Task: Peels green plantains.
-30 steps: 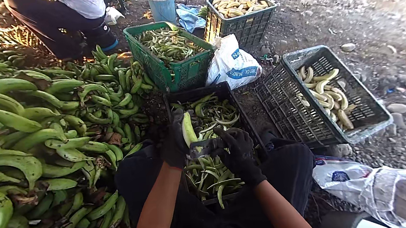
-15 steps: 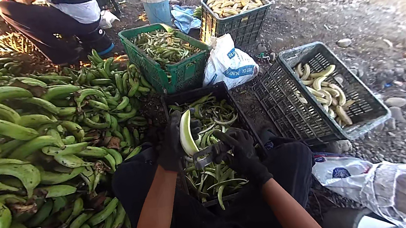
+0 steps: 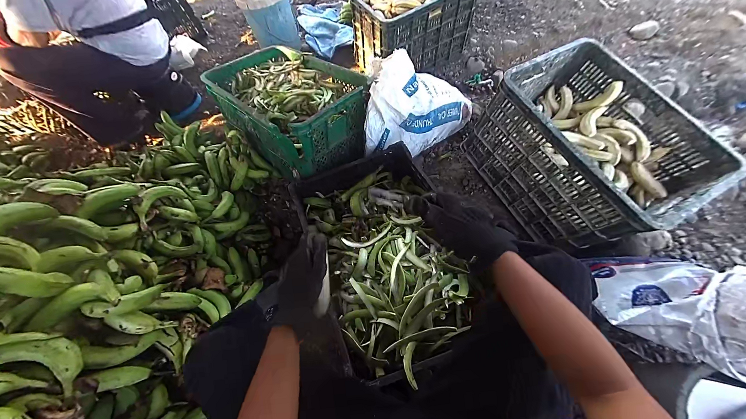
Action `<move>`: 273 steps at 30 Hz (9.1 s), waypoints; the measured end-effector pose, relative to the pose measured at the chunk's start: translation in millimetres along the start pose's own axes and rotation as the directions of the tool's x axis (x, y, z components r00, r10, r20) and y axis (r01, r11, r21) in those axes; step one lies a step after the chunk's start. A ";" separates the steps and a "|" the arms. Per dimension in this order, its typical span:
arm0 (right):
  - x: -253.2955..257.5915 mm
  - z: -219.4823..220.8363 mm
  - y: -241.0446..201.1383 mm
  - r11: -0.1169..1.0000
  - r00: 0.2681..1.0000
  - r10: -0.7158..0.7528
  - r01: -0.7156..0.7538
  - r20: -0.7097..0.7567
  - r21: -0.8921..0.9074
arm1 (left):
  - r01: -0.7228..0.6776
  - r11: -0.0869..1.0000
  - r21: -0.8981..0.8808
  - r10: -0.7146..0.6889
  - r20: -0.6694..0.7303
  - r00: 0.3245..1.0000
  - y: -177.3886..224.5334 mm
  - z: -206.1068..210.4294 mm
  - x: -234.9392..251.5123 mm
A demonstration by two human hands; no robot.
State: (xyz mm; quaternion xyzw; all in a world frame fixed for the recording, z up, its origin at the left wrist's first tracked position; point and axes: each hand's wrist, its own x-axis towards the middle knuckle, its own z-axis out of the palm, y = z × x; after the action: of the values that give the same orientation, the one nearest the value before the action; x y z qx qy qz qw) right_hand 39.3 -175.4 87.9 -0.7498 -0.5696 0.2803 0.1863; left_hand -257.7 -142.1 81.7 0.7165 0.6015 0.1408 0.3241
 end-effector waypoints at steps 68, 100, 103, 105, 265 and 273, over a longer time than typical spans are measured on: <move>-97.7 16.5 -95.5 0.273 0.861 -0.136 0.509 -0.491 0.816 | -0.354 0.934 -0.047 0.337 -0.213 0.917 38.4 33.9 17.1; -69.6 69.1 -44.9 0.986 0.989 -0.149 0.150 -0.015 0.074 | -0.054 0.449 -0.892 0.168 0.025 0.986 26.1 19.3 13.5; -54.8 78.5 -53.0 0.990 0.999 -0.030 0.036 -0.041 0.140 | -0.077 0.487 -0.870 0.072 -0.048 0.996 30.7 25.0 18.9; -42.6 79.9 -59.6 0.987 0.994 0.075 -0.062 -0.082 0.149 | -0.049 0.488 -0.871 0.017 -0.047 0.999 38.2 31.5 18.1; -38.9 69.9 -53.9 0.923 0.994 0.030 0.014 -0.110 0.385 | -0.288 0.792 -0.539 0.340 -0.003 0.940 55.2 24.1 -0.6; -60.8 104.1 -17.2 0.940 0.815 -0.308 0.340 -0.490 -0.024 | 0.213 0.104 -0.972 0.055 0.220 0.974 28.3 16.6 21.5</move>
State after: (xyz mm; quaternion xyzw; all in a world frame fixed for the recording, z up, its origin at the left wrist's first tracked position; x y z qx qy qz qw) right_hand -51.3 -233.0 30.4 -0.6815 -0.6140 0.0648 0.3928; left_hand -221.0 -128.4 83.2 0.2929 0.3545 0.4156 0.7847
